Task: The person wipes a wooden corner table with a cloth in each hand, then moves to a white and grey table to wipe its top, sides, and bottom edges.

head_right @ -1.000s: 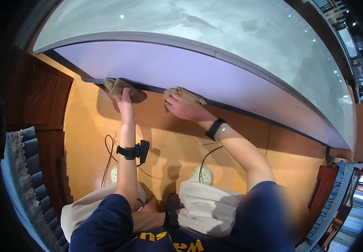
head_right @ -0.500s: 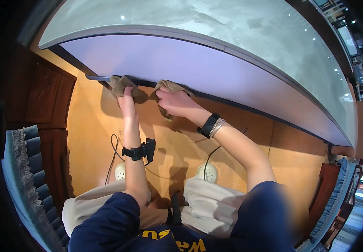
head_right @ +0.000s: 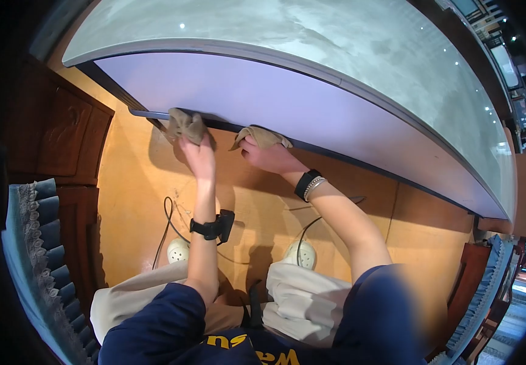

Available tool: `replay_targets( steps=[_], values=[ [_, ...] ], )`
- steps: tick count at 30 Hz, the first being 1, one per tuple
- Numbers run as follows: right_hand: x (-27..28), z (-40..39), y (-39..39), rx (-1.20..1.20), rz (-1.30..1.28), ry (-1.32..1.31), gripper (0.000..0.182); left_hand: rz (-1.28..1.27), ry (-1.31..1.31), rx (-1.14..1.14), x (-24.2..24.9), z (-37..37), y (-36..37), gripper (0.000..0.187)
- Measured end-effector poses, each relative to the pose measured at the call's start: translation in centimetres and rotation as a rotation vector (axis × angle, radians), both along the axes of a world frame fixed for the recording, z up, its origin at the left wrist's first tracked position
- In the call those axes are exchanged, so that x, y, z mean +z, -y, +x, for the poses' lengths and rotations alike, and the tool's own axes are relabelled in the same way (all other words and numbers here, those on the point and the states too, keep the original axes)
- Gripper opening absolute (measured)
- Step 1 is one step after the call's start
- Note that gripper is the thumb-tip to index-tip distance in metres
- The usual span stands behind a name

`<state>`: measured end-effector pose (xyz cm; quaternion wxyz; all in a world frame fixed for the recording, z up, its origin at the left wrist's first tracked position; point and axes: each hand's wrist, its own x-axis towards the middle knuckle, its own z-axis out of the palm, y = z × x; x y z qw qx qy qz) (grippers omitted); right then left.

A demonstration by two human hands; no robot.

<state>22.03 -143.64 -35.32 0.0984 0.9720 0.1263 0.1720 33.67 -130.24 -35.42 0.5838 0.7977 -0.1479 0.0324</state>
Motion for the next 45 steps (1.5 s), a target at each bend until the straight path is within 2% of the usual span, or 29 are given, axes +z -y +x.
replay_targets(
  steps=[1,2,4,5,6,7,8,9,10,11,13,16,17,19,22,24,26,30,32,34,36,40,42,45],
  values=[
    [-0.2,0.0,-0.1,0.000,-0.007,0.008,0.006,0.068,0.104,0.073,0.1,0.2,-0.1,0.052],
    [-0.1,0.1,-0.1,0.001,-0.013,0.016,0.006,0.063,0.100,0.068,2.0,-0.1,-0.1,0.052],
    [0.7,-0.1,-0.1,-0.009,-0.030,-0.007,0.007,-0.191,0.069,-0.021,5.8,-0.3,-1.0,0.052],
    [0.9,-0.1,-0.2,-0.016,-0.040,-0.025,0.010,-0.188,0.067,-0.023,6.8,-0.4,-0.8,0.052],
    [1.1,-0.1,-0.2,-0.018,-0.036,-0.025,0.010,-0.313,0.064,-0.127,7.7,-0.6,-0.2,0.054],
    [1.1,0.1,0.0,0.012,-0.175,-0.020,0.009,-0.436,0.061,-0.231,8.4,-0.9,0.4,0.055],
    [1.0,0.3,0.2,0.042,-0.314,-0.014,0.010,-0.351,0.137,-0.313,9.5,-1.5,0.9,0.059],
    [-1.0,0.6,0.9,0.102,-0.539,0.181,0.015,-0.219,0.219,-0.344,10.8,-2.7,1.4,0.063],
    [-1.4,0.2,1.0,0.126,-0.268,0.043,0.029,-0.083,0.382,-0.323,11.0,-3.6,2.4,0.067],
    [-1.3,-0.7,1.0,0.109,-0.151,-0.021,0.029,-0.067,0.399,-0.340,10.9,-4.6,3.0,0.070],
    [-1.0,-1.7,1.1,0.054,-0.169,-0.036,0.029,-0.044,0.428,-0.416,9.8,-6.4,3.6,0.075],
    [-0.7,-3.2,0.9,0.003,-0.215,-0.053,0.030,0.259,0.409,-0.539,8.0,-9.3,3.7,0.076],
    [-0.7,-3.3,0.8,-0.003,-0.222,-0.057,0.030,0.256,0.402,-0.538,7.2,-10.1,3.8,0.076],
    [-1.1,-2.9,0.7,-0.012,-0.238,-0.055,0.030,0.265,0.393,-0.786,5.7,-11.1,3.9,0.077],
    [-1.5,-2.1,0.7,-0.022,-0.242,-0.043,0.030,0.205,0.373,-0.866,5.0,-12.2,3.9,0.074],
    [-1.5,-2.0,0.7,-0.017,-0.252,-0.039,0.031,0.217,0.393,-0.833,5.0,-12.3,3.8,0.071],
    [-1.3,-2.1,0.7,-0.017,-0.254,-0.035,0.031,0.172,0.295,-0.845,5.2,-12.3,3.8,0.061],
    [-1.2,-3.2,0.8,-0.032,-0.253,-0.037,0.031,0.097,0.281,-0.751,5.2,-12.2,4.2,0.057],
    [-1.1,-3.9,0.8,-0.038,-0.258,-0.039,0.032,0.088,0.158,-0.758,5.8,-11.4,3.7,0.057],
    [-0.9,-4.4,0.9,-0.051,-0.254,-0.044,0.032,0.118,0.222,-0.749,5.6,-11.0,3.6,0.058],
    [-0.9,-4.6,0.9,-0.059,-0.253,-0.040,0.032,0.091,0.214,-0.567,5.9,-10.1,3.0,0.057],
    [-1.0,-4.4,0.8,-0.063,-0.248,-0.032,0.033,-0.007,0.321,-0.532,6.9,-8.2,2.9,0.055],
    [-1.1,-4.5,0.8,-0.062,-0.250,-0.028,0.033,0.033,0.330,-0.520,7.2,-8.5,3.2,0.054],
    [-1.0,-4.6,0.8,-0.064,-0.254,-0.026,0.034,0.231,0.230,-0.549,7.1,-9.1,3.4,0.048]
  ],
)
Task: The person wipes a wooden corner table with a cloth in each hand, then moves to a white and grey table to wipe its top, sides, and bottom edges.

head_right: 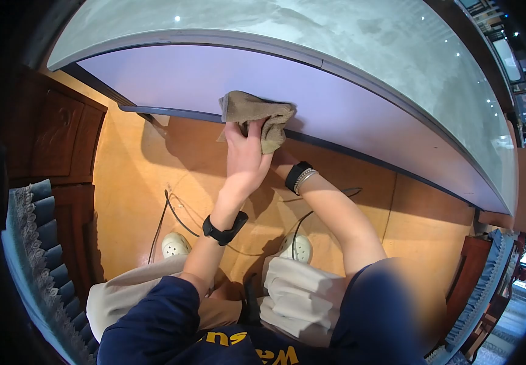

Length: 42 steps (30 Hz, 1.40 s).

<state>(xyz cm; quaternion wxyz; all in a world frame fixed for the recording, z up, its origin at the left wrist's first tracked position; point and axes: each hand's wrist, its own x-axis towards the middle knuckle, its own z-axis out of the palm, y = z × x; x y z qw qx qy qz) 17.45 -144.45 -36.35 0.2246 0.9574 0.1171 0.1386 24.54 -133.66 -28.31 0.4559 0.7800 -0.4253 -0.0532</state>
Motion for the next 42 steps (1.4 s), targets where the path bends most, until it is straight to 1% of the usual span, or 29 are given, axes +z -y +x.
replay_targets(
  steps=[3,7,9,11,14,16,17,19,20,21,23,24,25,27,29,31,32,33,35,36,37,39,42],
  values=[
    [-0.2,0.1,0.0,0.003,-0.006,0.003,0.035,0.017,-0.058,-0.011,0.5,0.1,-0.1,0.049],
    [-0.1,0.3,0.0,0.006,-0.009,0.001,0.035,-0.006,-0.068,0.015,0.3,0.6,-0.1,0.052],
    [-0.2,0.5,0.0,0.004,-0.009,-0.002,0.036,-0.167,0.044,0.173,0.3,0.7,0.2,0.056],
    [-0.3,0.6,0.0,-0.002,-0.009,-0.003,0.036,-0.173,-0.003,0.162,0.4,1.0,0.3,0.059],
    [-0.6,0.7,0.1,-0.006,-0.020,0.000,0.037,-0.150,-0.020,0.154,0.4,1.4,0.2,0.058],
    [-0.7,0.5,0.0,-0.008,-0.023,-0.002,0.037,-0.092,-0.040,0.078,0.7,1.2,0.1,0.056],
    [-0.7,0.4,0.0,-0.009,-0.029,-0.004,0.037,-0.090,-0.041,0.079,0.4,0.8,0.2,0.056],
    [-0.7,0.1,0.0,-0.012,-0.025,-0.002,0.038,0.102,0.074,0.007,-0.5,0.0,0.4,0.056],
    [-0.7,0.1,0.0,-0.011,-0.033,-0.003,0.038,0.090,0.105,0.019,-0.7,-0.5,0.5,0.061],
    [-0.7,0.1,-0.1,-0.010,-0.037,-0.003,0.038,0.090,0.103,0.022,-1.0,-0.4,0.4,0.061],
    [-0.7,0.2,-0.1,-0.008,-0.042,-0.006,0.039,0.004,0.018,0.118,-0.9,-0.2,0.3,0.064],
    [-0.9,0.5,-0.1,-0.008,-0.052,-0.008,0.039,-0.085,0.025,0.168,-0.8,0.5,0.3,0.066],
    [-0.9,0.5,-0.1,-0.010,-0.050,-0.010,0.039,-0.086,0.022,0.168,-0.4,1.0,0.3,0.066],
    [-0.8,0.6,-0.1,-0.009,-0.051,-0.012,0.040,-0.172,-0.054,0.176,0.3,1.7,0.3,0.065],
    [-0.8,0.4,0.0,-0.012,-0.053,-0.012,0.040,-0.169,-0.024,0.179,0.2,1.4,0.5,0.062],
    [-0.8,0.0,0.0,-0.020,-0.049,-0.012,0.041,-0.062,0.015,0.104,-0.1,1.0,0.4,0.059],
    [-0.8,-0.1,-0.1,-0.022,-0.048,-0.012,0.041,-0.111,0.083,0.088,-0.5,0.6,0.5,0.061],
    [-0.9,-0.2,-0.1,-0.024,-0.051,-0.013,0.041,-0.108,0.082,0.088,-0.7,0.0,0.6,0.061],
    [-0.6,-0.5,-0.1,-0.029,-0.053,-0.012,0.042,0.051,0.097,0.016,-1.0,-0.9,0.5,0.064],
    [-0.6,-0.5,-0.1,-0.029,-0.059,-0.013,0.042,-0.011,0.143,0.032,-1.6,-0.9,0.6,0.066],
    [-0.6,-0.5,-0.1,-0.029,-0.062,-0.015,0.042,-0.015,0.139,0.035,-1.6,-0.6,0.6,0.066],
    [-0.6,-0.3,0.1,-0.030,-0.075,-0.020,0.043,-0.165,0.054,0.150,-1.6,0.5,0.6,0.065],
    [-0.6,-0.2,0.0,-0.035,-0.080,-0.015,0.043,-0.215,0.047,0.146,-1.0,1.5,0.6,0.063]
  ],
)
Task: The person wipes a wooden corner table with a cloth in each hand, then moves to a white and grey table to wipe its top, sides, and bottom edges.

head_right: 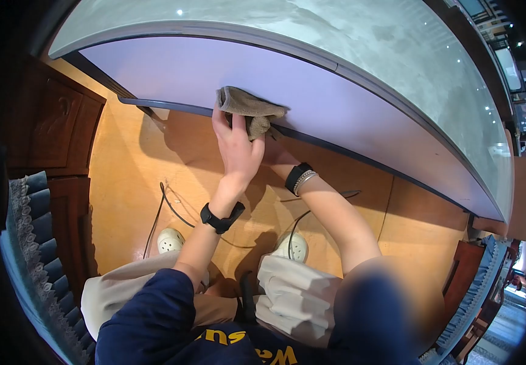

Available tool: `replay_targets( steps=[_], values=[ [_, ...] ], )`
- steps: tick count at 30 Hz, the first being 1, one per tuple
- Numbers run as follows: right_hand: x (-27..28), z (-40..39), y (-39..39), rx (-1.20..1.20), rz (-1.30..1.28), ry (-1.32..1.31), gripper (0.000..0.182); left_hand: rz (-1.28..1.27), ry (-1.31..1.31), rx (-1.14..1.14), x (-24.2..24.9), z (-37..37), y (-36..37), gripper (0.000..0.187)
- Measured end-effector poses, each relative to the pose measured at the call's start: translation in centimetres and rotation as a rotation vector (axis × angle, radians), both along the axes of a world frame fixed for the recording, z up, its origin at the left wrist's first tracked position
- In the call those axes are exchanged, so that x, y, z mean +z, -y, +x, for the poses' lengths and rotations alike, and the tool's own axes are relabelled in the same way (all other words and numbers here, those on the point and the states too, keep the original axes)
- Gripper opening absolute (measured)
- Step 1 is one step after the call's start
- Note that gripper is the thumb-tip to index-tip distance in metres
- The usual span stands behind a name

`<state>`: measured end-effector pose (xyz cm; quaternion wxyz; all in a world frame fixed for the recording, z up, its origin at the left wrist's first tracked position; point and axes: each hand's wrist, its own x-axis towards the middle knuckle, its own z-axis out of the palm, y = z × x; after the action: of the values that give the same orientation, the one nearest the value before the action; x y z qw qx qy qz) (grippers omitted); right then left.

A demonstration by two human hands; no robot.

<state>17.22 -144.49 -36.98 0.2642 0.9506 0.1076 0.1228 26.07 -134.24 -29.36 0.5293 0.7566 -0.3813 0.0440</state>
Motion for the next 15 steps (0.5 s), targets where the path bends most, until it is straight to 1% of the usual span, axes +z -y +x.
replay_targets(
  steps=[3,4,6,10,12,13,15],
  values=[
    [0.0,0.2,0.0,-0.005,-0.005,0.006,0.044,0.041,0.081,0.026,-1.0,-1.0,0.6,0.063],
    [0.1,0.1,-0.2,-0.006,0.000,0.010,0.045,0.045,0.082,0.022,-1.1,-1.4,0.6,0.063],
    [0.0,0.0,-0.2,-0.011,-0.007,0.010,0.045,0.145,0.051,0.021,-1.4,-2.1,0.6,0.062],
    [0.0,0.3,-0.1,-0.020,-0.051,0.014,0.046,0.140,0.063,0.000,-2.4,-2.1,0.5,0.065],
    [-0.3,1.0,-0.2,-0.030,-0.099,0.015,0.047,-0.035,-0.049,0.046,-2.2,-1.6,0.5,0.071],
    [-0.5,1.4,-0.3,-0.037,-0.138,0.013,0.047,-0.035,-0.051,0.046,-2.2,-1.1,0.4,0.071],
    [-1.1,2.9,-0.3,-0.075,-0.299,0.000,0.047,-0.052,0.000,0.131,-2.0,0.5,0.1,0.076]
  ],
)
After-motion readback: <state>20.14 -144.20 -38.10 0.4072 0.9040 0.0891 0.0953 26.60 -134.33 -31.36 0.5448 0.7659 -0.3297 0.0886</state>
